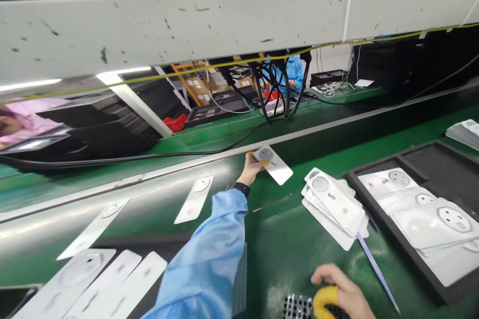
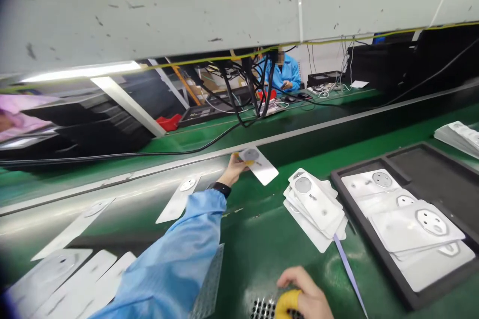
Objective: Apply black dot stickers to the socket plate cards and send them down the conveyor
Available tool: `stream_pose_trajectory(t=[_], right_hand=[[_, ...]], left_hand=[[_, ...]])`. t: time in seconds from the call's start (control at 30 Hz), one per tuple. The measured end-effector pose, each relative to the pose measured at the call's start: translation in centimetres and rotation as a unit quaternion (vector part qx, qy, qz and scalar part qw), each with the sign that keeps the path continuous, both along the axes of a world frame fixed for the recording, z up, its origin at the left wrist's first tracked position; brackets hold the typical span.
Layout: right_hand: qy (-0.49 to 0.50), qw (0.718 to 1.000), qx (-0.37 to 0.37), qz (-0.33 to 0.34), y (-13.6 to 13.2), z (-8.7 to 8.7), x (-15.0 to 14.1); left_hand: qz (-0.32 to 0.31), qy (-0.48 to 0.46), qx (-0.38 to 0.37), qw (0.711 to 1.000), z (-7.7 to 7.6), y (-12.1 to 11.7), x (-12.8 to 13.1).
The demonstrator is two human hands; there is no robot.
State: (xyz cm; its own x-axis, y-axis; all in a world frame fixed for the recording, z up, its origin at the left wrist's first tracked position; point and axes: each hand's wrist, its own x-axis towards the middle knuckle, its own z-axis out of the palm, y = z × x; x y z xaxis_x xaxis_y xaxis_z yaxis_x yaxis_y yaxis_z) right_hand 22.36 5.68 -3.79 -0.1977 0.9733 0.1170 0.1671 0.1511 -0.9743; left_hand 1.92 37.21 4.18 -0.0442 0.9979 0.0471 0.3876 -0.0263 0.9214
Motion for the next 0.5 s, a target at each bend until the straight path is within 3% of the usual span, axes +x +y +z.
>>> stream_pose_trajectory(t=[0.1,0.2,0.33,0.4,0.5], right_hand=[[-0.032,0.990,0.106,-0.092,0.9,2.7,1.1],[-0.010,0.973,0.147,-0.178,2.0,5.9,0.8],[0.040,0.971,0.182,-0.147,2.5,8.6,-1.0],[0.048,0.972,0.190,-0.134,2.1,8.9,-2.0],[0.039,0.971,0.193,-0.132,1.1,8.6,-2.7]], left_hand=[[0.035,-0.077,0.022,0.996,1.8,-6.2,-0.7],[0.000,-0.132,-0.009,0.991,2.6,-15.6,-0.3],[-0.045,-0.203,-0.101,0.973,2.6,-26.9,1.8],[-0.059,-0.227,-0.124,0.964,2.5,-30.2,2.6],[-0.072,-0.235,-0.111,0.963,2.3,-32.5,3.0]])
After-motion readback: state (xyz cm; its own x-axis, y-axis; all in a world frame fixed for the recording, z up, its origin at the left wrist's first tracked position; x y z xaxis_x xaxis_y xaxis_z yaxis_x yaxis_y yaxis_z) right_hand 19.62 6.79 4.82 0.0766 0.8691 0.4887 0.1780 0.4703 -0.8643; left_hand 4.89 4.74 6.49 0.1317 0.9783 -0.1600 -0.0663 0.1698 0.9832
